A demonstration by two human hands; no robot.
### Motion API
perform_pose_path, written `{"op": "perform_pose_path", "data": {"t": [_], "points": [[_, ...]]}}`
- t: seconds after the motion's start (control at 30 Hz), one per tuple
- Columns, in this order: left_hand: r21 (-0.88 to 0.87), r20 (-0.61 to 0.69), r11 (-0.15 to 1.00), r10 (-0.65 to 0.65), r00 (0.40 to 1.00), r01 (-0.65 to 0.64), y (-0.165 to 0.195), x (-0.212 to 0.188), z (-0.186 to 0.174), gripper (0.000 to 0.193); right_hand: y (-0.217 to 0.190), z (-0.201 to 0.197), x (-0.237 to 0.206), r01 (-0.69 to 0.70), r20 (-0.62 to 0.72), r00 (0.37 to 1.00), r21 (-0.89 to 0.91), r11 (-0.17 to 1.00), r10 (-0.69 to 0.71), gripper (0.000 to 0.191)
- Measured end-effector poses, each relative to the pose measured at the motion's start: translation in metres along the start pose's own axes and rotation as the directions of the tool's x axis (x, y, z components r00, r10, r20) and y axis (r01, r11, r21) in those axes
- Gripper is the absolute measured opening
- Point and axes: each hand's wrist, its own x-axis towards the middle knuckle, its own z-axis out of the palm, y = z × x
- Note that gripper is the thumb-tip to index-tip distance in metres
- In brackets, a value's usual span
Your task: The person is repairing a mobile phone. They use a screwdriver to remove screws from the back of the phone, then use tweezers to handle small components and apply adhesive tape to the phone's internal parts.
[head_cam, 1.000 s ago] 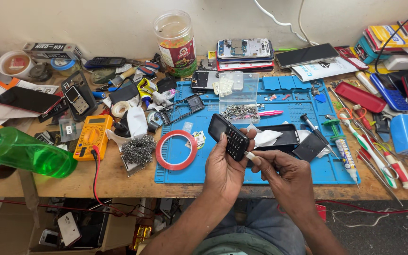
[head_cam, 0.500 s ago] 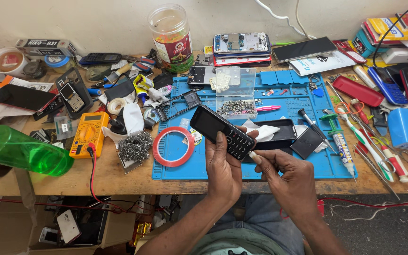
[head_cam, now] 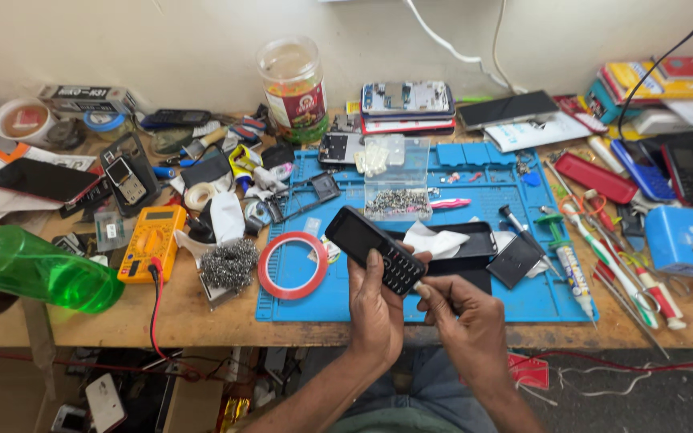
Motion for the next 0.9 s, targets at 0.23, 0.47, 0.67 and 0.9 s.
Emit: {"op": "perform_pose_path", "data": {"t": [0.23,0.47,0.67,0.9], "points": [[0.025,-0.001,0.998,-0.053,0.999,0.053,0.03,0.014,-0.017,0.03,-0.016,-0.015,0.037,0.182,0.069,0.983,-0.263,0.948,-0.169,0.024],[0.18,0.053,0.984,-0.004,0.999,-0.005,0.057,0.012,-0.046,0.034,-0.036,-0.019,0.175,0.487,0.231,0.873,-0.467,0.739,-0.429,0.068],[0.167,0.039,0.985,0.026,0.999,-0.032,0.059,0.01,-0.056,0.038,-0.04,-0.012,0.2,0.533,0.382,0.835,-0.381,0.756,-0.396,0.069],[0.133,0.016,0.991,0.004,1.0,-0.006,0.054,0.018,-0.062,0.04,-0.014,-0.011,0.149,0.819,0.589,0.571,-0.454,0.351,-0.571,0.043]]}}
